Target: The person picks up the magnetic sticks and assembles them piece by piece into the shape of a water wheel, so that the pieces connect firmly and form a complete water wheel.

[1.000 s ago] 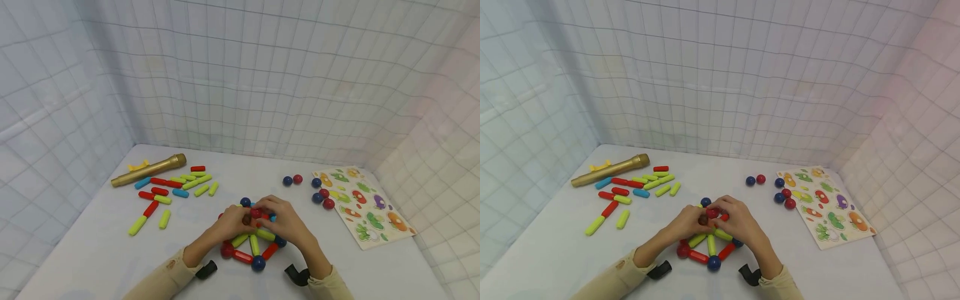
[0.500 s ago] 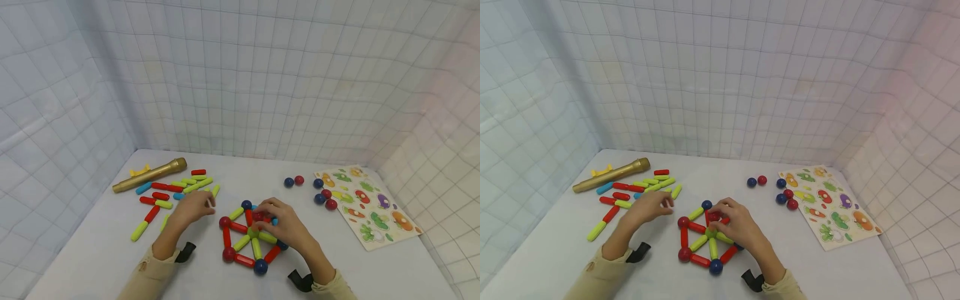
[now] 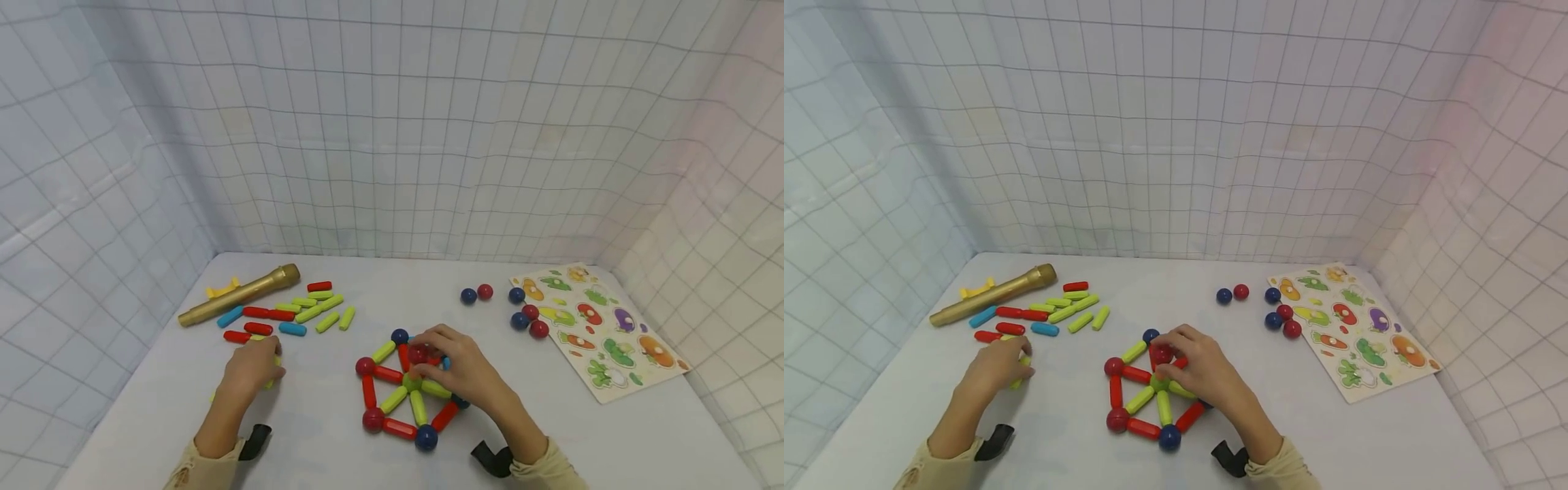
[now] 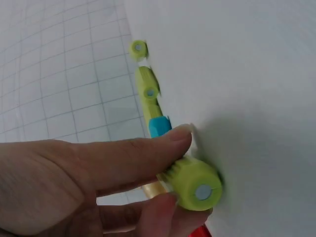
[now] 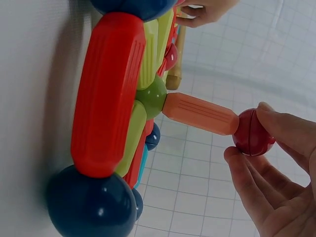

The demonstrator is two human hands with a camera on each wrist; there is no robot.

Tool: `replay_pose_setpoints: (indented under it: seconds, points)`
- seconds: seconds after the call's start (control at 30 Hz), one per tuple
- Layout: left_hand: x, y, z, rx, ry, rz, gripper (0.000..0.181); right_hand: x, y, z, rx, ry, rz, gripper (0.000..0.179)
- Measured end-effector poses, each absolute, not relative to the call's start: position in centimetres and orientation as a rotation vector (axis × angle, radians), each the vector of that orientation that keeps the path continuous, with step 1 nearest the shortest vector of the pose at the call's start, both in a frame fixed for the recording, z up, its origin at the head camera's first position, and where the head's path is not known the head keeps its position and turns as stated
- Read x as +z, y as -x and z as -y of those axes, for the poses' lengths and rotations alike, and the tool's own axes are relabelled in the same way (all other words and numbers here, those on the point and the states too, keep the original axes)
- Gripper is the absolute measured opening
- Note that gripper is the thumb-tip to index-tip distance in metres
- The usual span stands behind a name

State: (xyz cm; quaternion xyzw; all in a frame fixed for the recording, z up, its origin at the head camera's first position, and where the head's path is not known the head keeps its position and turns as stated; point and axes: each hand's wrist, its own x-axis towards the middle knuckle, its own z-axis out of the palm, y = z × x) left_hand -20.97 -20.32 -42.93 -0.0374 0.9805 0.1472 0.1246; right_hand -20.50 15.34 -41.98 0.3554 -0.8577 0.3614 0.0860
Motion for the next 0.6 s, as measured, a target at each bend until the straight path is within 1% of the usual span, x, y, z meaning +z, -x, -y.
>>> replay_pose_setpoints:
  seconds: [0.1, 0.17, 0.3, 0.37, 0.47, 0.6]
  points:
    - [-42.6, 21.2, 19.3, 0.496, -0.006, -2.873, 0.033, -42.0, 20.5, -15.4, 1.076, -1.054, 2.561, 0.038]
    - [-42.1, 21.3, 18.4, 0.626, -0.104, -2.874, 0.031, -42.0, 20.5, -15.4, 1.087, -1.039, 2.579, 0.040]
    - [-41.0, 21.7, 15.8, 1.042, -0.325, -2.789, 0.024, -42.0, 20.4, -15.3, 1.113, -0.993, 2.641, 0.049]
    - [-40.5, 22.0, 14.4, 1.257, -0.410, -2.693, 0.024, -42.0, 20.4, -15.2, 1.125, -0.976, 2.669, 0.051]
    - [-40.1, 22.5, 12.7, 1.494, -0.515, -2.532, 0.026, -42.0, 20.4, -15.1, 1.144, -0.970, 2.678, 0.047]
    - [-40.3, 23.3, 11.4, 1.612, -0.579, -2.397, 0.028, -42.1, 20.4, -15.1, 1.154, -0.968, 2.662, 0.040]
